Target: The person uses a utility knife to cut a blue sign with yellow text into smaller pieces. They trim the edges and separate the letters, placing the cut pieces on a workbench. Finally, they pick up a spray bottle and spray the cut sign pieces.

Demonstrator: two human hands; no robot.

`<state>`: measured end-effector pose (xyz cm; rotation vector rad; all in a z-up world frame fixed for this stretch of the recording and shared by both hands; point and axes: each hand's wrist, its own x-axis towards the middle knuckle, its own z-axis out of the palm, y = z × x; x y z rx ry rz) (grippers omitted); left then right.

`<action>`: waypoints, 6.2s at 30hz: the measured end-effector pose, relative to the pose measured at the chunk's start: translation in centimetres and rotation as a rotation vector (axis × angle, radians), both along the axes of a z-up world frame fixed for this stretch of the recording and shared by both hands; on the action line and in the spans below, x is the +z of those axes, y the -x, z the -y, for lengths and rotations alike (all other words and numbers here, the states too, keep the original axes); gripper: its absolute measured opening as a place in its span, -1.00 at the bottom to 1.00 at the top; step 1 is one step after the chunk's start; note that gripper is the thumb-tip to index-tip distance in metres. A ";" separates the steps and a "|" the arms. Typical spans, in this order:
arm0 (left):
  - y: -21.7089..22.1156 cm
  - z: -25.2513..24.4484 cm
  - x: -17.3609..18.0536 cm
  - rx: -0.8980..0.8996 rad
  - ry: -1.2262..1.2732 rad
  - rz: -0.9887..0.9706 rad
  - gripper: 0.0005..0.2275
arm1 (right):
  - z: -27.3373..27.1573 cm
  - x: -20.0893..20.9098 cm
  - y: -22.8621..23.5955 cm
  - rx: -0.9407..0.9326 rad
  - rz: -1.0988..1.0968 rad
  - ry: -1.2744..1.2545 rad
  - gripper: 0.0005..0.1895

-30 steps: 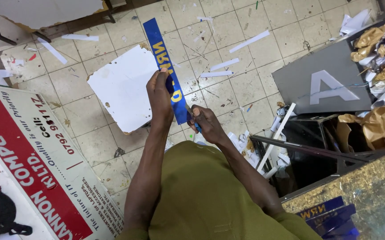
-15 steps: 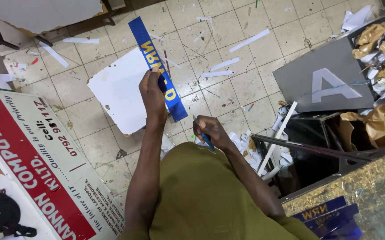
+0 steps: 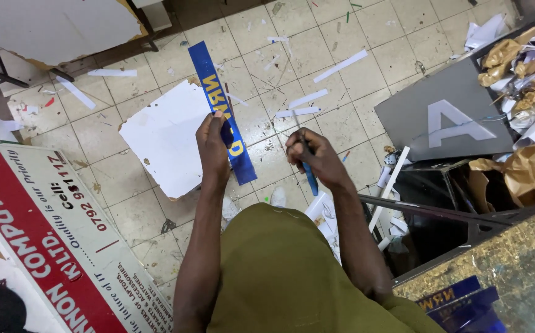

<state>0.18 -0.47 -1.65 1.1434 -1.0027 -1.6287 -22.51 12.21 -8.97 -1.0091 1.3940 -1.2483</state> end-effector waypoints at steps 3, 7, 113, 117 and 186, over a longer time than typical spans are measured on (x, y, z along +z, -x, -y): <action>0.0 0.0 1.0 0.002 0.007 0.004 -0.74 | 1.2 -0.8 1.8 0.119 0.472 0.287 -0.21; -0.4 -0.3 -3.0 -0.017 0.000 -0.024 -0.75 | 3.7 -2.2 -0.3 -0.273 -0.149 -0.062 -0.51; -4.8 -1.0 6.0 -0.749 0.543 0.079 -0.76 | 2.6 4.4 -4.1 0.191 0.100 0.301 -0.63; -5.3 -1.1 7.3 -0.755 0.621 0.153 -0.76 | 3.0 4.9 -4.4 0.203 0.068 0.329 -0.61; -4.2 0.6 2.0 -0.561 0.331 -0.224 -0.86 | 2.4 5.2 -7.1 -0.054 0.047 0.312 -0.54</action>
